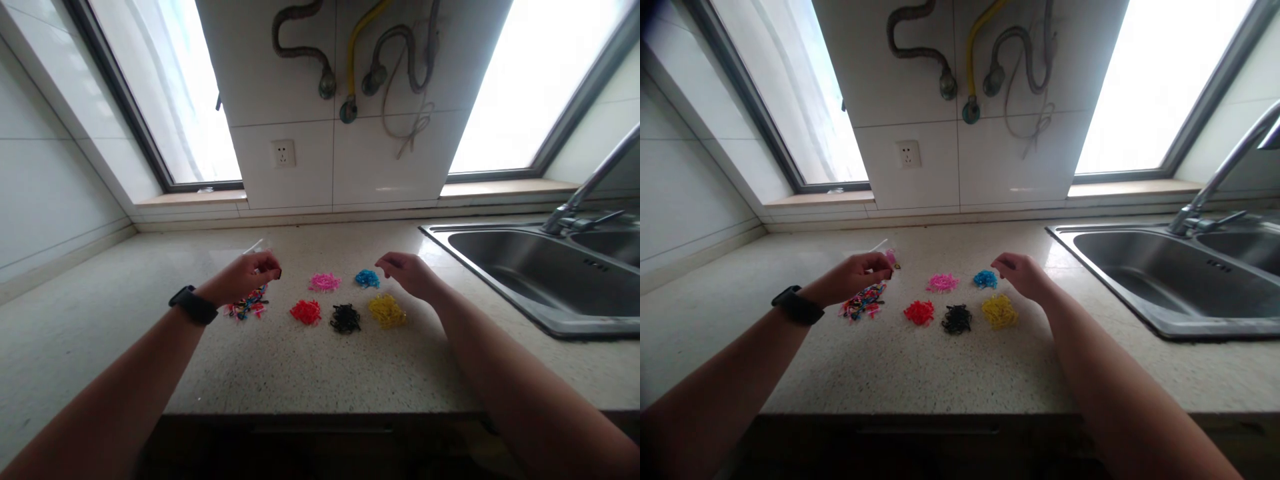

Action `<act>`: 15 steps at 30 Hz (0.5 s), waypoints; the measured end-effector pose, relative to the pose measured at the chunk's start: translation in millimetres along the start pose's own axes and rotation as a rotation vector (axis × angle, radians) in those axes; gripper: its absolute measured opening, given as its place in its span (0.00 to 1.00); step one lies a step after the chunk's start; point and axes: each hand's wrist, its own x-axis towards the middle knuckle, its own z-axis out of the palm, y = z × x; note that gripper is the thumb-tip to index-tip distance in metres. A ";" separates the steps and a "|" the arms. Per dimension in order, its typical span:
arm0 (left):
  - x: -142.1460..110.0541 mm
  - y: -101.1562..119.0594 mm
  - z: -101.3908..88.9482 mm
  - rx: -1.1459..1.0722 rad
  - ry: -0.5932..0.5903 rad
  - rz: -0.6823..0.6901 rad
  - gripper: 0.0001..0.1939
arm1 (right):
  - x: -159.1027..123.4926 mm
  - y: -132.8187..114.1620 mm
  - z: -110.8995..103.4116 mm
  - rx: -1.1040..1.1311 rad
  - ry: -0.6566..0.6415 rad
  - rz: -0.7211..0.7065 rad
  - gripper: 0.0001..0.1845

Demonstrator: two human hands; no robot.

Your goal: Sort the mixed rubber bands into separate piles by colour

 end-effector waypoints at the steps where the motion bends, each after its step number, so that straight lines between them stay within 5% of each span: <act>1: 0.8 5.2 7.1 -0.068 0.036 -0.010 0.11 | -1.0 -3.4 0.2 0.004 -0.001 -0.005 0.17; 3: 2.0 18.1 24.6 -0.217 0.114 -0.069 0.10 | -3.5 -11.4 1.6 0.021 -0.012 -0.018 0.17; 10: 0.1 62.2 96.9 -0.758 0.073 -0.195 0.16 | -15.9 -51.6 16.3 0.109 -0.097 -0.099 0.16; 15: -4.0 73.5 114.6 -0.900 0.098 -0.222 0.13 | -26.5 -89.2 29.9 0.251 -0.105 -0.214 0.12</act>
